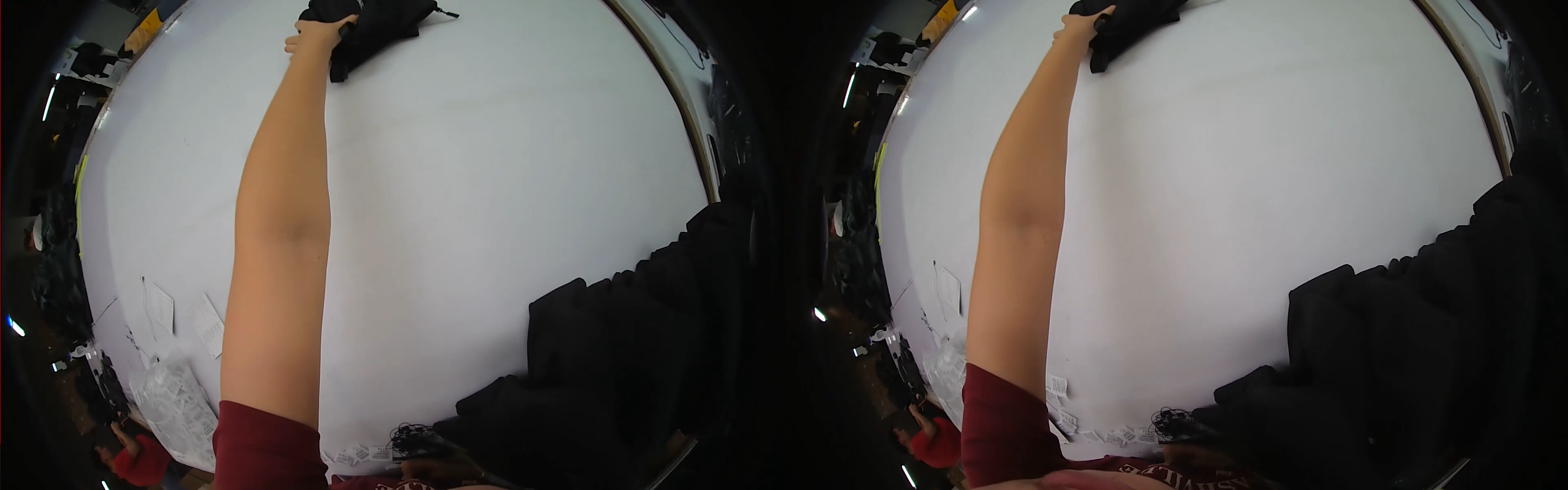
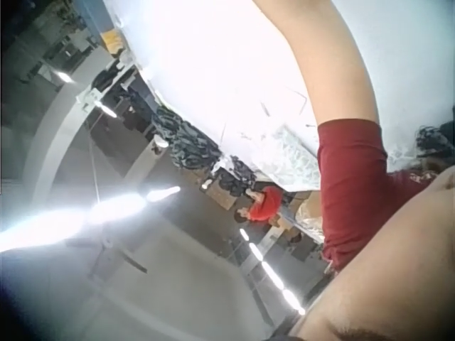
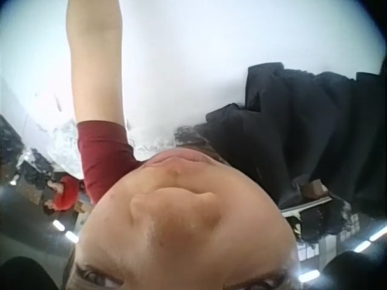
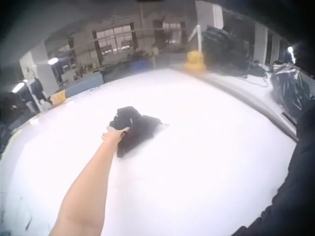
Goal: Checking and assembling small black zippered bags, including attaching labels and tags.
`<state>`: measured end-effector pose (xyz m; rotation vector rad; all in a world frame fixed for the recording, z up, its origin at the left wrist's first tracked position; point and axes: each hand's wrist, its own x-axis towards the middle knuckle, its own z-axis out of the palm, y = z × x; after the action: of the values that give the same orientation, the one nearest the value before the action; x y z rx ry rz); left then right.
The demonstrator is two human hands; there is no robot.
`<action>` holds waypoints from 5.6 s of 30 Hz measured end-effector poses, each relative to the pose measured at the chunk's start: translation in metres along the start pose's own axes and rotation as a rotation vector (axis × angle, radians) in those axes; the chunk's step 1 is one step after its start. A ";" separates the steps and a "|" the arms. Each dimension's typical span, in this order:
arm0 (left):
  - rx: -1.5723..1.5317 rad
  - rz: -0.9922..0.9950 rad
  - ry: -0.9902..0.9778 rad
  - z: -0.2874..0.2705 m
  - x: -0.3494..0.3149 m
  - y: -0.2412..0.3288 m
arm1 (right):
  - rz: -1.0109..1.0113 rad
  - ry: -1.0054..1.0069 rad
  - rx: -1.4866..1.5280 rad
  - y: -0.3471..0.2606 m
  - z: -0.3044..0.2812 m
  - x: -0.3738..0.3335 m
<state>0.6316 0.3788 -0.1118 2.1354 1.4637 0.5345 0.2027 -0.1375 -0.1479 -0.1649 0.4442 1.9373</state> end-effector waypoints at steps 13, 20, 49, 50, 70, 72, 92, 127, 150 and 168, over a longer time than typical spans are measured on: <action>-0.863 -0.120 -0.548 -0.165 -0.210 -0.101 | -0.153 -0.243 -0.165 0.052 0.016 0.011; -0.709 -0.285 -0.415 -0.286 -0.405 -0.269 | -0.277 -0.126 -0.344 0.041 0.005 0.021; -0.549 0.406 -0.309 -0.330 -0.510 -0.288 | -1.001 0.935 -1.711 0.039 0.139 0.010; -0.606 0.395 -0.346 -0.329 -0.510 -0.287 | -0.988 0.979 -1.803 0.041 0.142 0.012; -1.246 0.104 -0.473 -0.368 -0.516 -0.274 | -1.006 0.354 -1.177 0.051 0.157 0.004; -1.268 0.128 -0.515 -0.372 -0.516 -0.271 | -0.883 0.337 -1.165 0.049 0.159 -0.002; -0.993 0.140 -0.622 -0.376 -0.526 -0.252 | -1.090 0.223 -1.254 0.065 0.162 0.008; -1.008 0.179 -0.698 -0.377 -0.521 -0.258 | -1.203 0.416 -1.634 0.072 0.173 0.003; -0.948 0.208 -0.633 -0.387 -0.509 -0.281 | -1.069 0.244 -1.494 0.071 0.177 0.009; -1.012 0.136 -0.511 -0.388 -0.527 -0.268 | -1.132 0.393 -1.565 0.080 0.175 0.023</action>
<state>0.0280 0.0346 0.0175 1.3867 0.5521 0.5534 0.1358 -0.0785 0.0247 -1.4353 -0.8758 0.6993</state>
